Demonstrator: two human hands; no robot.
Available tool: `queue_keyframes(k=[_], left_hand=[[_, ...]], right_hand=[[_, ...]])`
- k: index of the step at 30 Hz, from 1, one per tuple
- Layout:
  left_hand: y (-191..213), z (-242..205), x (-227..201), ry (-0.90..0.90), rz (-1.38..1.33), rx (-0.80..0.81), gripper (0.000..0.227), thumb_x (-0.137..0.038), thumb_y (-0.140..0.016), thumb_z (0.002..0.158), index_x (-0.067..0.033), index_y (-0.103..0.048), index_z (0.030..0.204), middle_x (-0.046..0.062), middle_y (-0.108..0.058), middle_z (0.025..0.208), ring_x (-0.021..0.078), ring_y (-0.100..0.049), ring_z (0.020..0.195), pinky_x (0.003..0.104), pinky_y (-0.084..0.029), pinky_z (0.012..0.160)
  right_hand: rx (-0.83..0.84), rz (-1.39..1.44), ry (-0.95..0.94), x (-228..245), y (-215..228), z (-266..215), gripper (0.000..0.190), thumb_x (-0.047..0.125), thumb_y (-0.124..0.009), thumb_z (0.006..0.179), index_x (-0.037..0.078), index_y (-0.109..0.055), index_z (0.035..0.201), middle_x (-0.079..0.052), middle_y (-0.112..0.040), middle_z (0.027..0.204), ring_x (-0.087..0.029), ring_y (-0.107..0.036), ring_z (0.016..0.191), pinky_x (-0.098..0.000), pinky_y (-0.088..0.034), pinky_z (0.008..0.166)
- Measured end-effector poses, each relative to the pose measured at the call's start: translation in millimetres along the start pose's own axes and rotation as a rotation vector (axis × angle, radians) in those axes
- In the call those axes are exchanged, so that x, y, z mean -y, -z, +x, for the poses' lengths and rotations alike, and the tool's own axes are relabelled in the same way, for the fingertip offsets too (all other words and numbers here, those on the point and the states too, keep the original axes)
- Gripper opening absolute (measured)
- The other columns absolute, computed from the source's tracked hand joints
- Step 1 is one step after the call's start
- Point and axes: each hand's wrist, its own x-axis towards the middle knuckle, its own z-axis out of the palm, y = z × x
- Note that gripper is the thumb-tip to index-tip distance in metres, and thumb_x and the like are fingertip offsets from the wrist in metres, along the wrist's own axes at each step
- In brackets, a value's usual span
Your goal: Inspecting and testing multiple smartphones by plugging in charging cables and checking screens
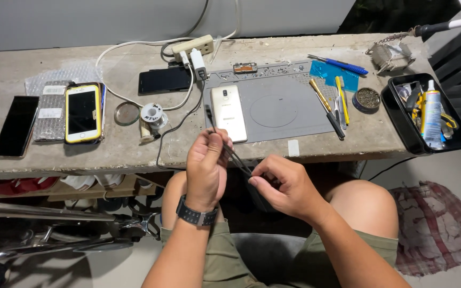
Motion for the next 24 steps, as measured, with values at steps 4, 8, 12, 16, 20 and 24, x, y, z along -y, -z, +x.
queue_keyframes(k=[4, 8, 12, 16, 20, 24], left_hand=[[-3.7, -3.3, -4.2, 0.017, -0.090, -0.043, 0.017, -0.026, -0.063, 0.113, -0.0094, -0.060, 0.113, 0.003, -0.064, 0.101, 0.0144, -0.069, 0.094, 0.028, -0.061, 0.089], [-10.0, -7.4, -7.3, 0.056, -0.229, 0.026, 0.017, -0.027, -0.058, 0.116, -0.0095, -0.057, 0.115, 0.002, -0.056, 0.091, 0.0155, -0.062, 0.083, 0.030, -0.057, 0.079], [-22.5, -14.5, -3.7, 0.104, -0.287, 0.101, 0.017, -0.032, -0.054, 0.117, -0.0148, -0.053, 0.115, -0.004, -0.044, 0.083, 0.0078, -0.047, 0.072, 0.022, -0.047, 0.068], [-27.5, -19.7, -1.7, 0.061, -0.217, 0.126, 0.017, -0.030, -0.052, 0.117, -0.0133, -0.051, 0.116, -0.002, -0.044, 0.082, 0.0086, -0.045, 0.071, 0.022, -0.046, 0.067], [-28.2, -23.8, 1.1, -0.039, -0.091, 0.147, 0.018, -0.029, -0.053, 0.117, -0.0106, -0.053, 0.116, 0.005, -0.055, 0.083, 0.0141, -0.058, 0.075, 0.025, -0.052, 0.072], [-20.8, -27.8, 9.6, -0.080, 0.115, 0.189, 0.017, -0.023, -0.063, 0.112, -0.0062, -0.063, 0.114, 0.016, -0.076, 0.091, 0.0152, -0.071, 0.081, 0.024, -0.058, 0.076]], right_hand=[[0.010, 0.007, 0.005, 3.8, 1.8, 1.6, 0.009, 0.014, -0.081, 0.096, 0.009, -0.075, 0.091, -0.011, -0.068, 0.077, -0.028, -0.069, 0.066, -0.0392, -0.056, 0.064], [-0.037, 0.254, -0.138, -35.3, -10.6, -16.1, 0.018, 0.011, -0.081, 0.097, 0.008, -0.074, 0.081, -0.009, -0.075, 0.079, -0.018, -0.065, 0.068, -0.0343, -0.054, 0.063], [-0.108, 0.576, -0.494, -40.4, -27.3, -22.1, 0.029, 0.020, -0.078, 0.102, 0.004, -0.064, 0.121, -0.014, -0.079, 0.108, -0.017, -0.072, 0.093, -0.0330, -0.064, 0.079], [-0.070, 0.859, -0.664, -9.0, -30.7, -11.2, 0.040, 0.029, -0.069, 0.105, 0.003, -0.060, 0.134, -0.014, -0.074, 0.109, -0.020, -0.080, 0.088, -0.0316, -0.071, 0.069], [-0.033, 0.745, -0.622, -21.1, -33.8, -14.4, 0.036, 0.016, -0.080, 0.098, 0.000, -0.071, 0.129, -0.013, -0.078, 0.110, -0.017, -0.075, 0.094, -0.0379, -0.068, 0.083], [-0.044, 0.454, -0.474, -30.5, -41.8, -19.1, 0.036, 0.004, -0.089, 0.088, 0.006, -0.073, 0.120, -0.006, -0.083, 0.105, -0.012, -0.073, 0.101, -0.0381, -0.063, 0.096]])
